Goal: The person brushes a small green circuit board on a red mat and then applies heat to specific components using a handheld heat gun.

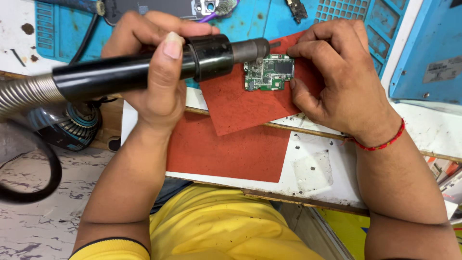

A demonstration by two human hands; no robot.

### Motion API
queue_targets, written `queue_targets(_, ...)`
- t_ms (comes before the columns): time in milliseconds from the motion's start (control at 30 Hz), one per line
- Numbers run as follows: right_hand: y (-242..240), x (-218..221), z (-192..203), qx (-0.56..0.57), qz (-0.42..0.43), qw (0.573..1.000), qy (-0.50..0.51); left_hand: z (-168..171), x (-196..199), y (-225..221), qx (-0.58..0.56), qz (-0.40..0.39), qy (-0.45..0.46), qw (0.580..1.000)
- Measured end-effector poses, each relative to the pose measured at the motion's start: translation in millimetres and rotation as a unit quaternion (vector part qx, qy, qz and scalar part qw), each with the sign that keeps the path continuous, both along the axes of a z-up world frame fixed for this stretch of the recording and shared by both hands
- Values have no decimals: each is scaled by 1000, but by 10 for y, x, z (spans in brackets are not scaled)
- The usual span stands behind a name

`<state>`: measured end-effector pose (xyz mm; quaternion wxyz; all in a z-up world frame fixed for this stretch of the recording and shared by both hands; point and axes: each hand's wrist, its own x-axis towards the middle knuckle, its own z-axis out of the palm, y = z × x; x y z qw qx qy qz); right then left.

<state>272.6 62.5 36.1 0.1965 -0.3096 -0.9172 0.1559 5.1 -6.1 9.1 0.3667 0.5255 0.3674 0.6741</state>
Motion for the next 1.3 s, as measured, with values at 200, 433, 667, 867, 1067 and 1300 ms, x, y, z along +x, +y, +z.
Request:
queue_targets(200,-1,-22,22,-5,-2,1000,8,42,-18,-14,7,-27,-5,1000)
queue_targets(433,-9,-25,8,3,-2,1000,-2,-24,-42,-7,-15,-11,-42,999)
queue_targets(667,-1,-3,-1,-5,0,1000,8,10,4,-8,10,-6,7,1000)
queue_targets(867,3,11,-30,10,7,1000,2,53,-12,-25,5,-14,15,1000)
queue_targets(1067,-5,140,-118,8,21,1000,0,-33,-39,-68,-3,-50,-25,998)
queue_targets(1300,-10,156,-133,14,19,1000,-5,-157,-117,-65,-11,-7,16,1000)
